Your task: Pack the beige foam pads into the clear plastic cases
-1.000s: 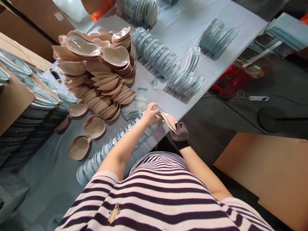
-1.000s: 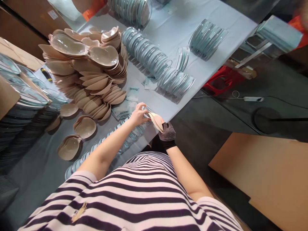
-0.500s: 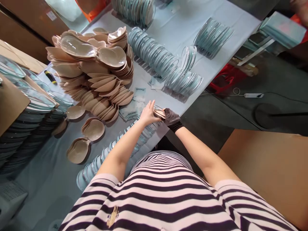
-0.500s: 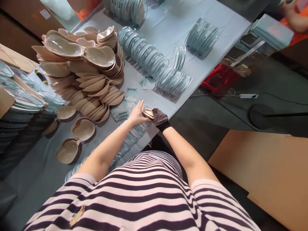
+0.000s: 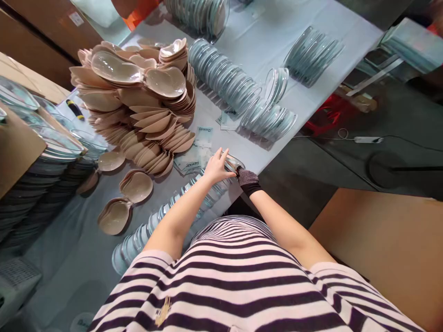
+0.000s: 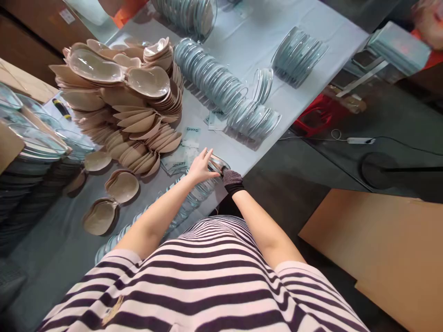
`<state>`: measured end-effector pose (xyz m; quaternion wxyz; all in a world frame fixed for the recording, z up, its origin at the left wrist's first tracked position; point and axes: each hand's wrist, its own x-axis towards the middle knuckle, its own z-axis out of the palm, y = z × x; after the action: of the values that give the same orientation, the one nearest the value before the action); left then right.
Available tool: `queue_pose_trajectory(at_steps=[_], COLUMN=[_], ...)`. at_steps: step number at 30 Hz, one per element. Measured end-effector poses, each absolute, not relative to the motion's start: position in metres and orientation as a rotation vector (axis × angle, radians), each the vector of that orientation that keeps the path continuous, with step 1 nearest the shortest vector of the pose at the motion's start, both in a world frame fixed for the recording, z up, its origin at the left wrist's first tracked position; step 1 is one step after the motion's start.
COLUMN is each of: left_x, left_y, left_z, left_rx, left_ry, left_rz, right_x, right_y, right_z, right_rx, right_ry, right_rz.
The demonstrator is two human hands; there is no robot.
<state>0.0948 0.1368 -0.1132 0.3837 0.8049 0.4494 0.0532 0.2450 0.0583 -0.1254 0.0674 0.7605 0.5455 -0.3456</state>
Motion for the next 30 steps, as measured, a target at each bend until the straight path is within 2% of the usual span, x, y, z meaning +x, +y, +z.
queue_pose_trajectory(at_steps=[4,7,8,10,12,14,16,19,22,26,30], left_x=[0.098,0.104,0.107,0.110,0.100,0.065,0.002,-0.124,-0.233,-0.287,-0.283], left_y=[0.139,0.133,0.130,0.130,0.134,0.138,0.135,0.119,0.100,0.084,0.081], left_z=[-0.113,-0.111,-0.111,-0.111,-0.111,-0.107,-0.096,-0.084,-0.092,-0.126,-0.150], left_rx=[2.156,2.159,2.162,2.192,2.217,2.248,2.243,1.981,1.530,1.361,1.475], left_ry=[1.174,1.204,1.203,1.165,1.177,1.175,1.237,1.842,2.430,2.477,2.447], left_rz=[0.064,0.091,0.110,0.147,0.252,0.435,0.612,0.600,0.221,-0.196,-0.114], right_x=[0.253,0.259,0.262,0.266,0.269,0.267,0.263,0.258,0.262,0.271,0.266], right_y=[0.061,0.052,0.049,0.047,0.052,0.060,0.067,0.072,0.075,0.078,0.078], right_z=[-0.112,-0.116,-0.118,-0.123,-0.122,-0.114,-0.101,-0.090,-0.096,-0.115,-0.122], right_rx=[2.274,2.478,2.574,2.585,2.399,2.204,2.057,1.970,2.042,2.494,2.897], right_ry=[1.509,1.408,1.433,1.568,1.762,1.876,1.888,1.836,1.752,1.472,1.327], right_rz=[-1.518,-1.927,-1.963,-1.812,-1.417,-1.036,-0.840,-0.793,-0.807,-0.906,-0.945])
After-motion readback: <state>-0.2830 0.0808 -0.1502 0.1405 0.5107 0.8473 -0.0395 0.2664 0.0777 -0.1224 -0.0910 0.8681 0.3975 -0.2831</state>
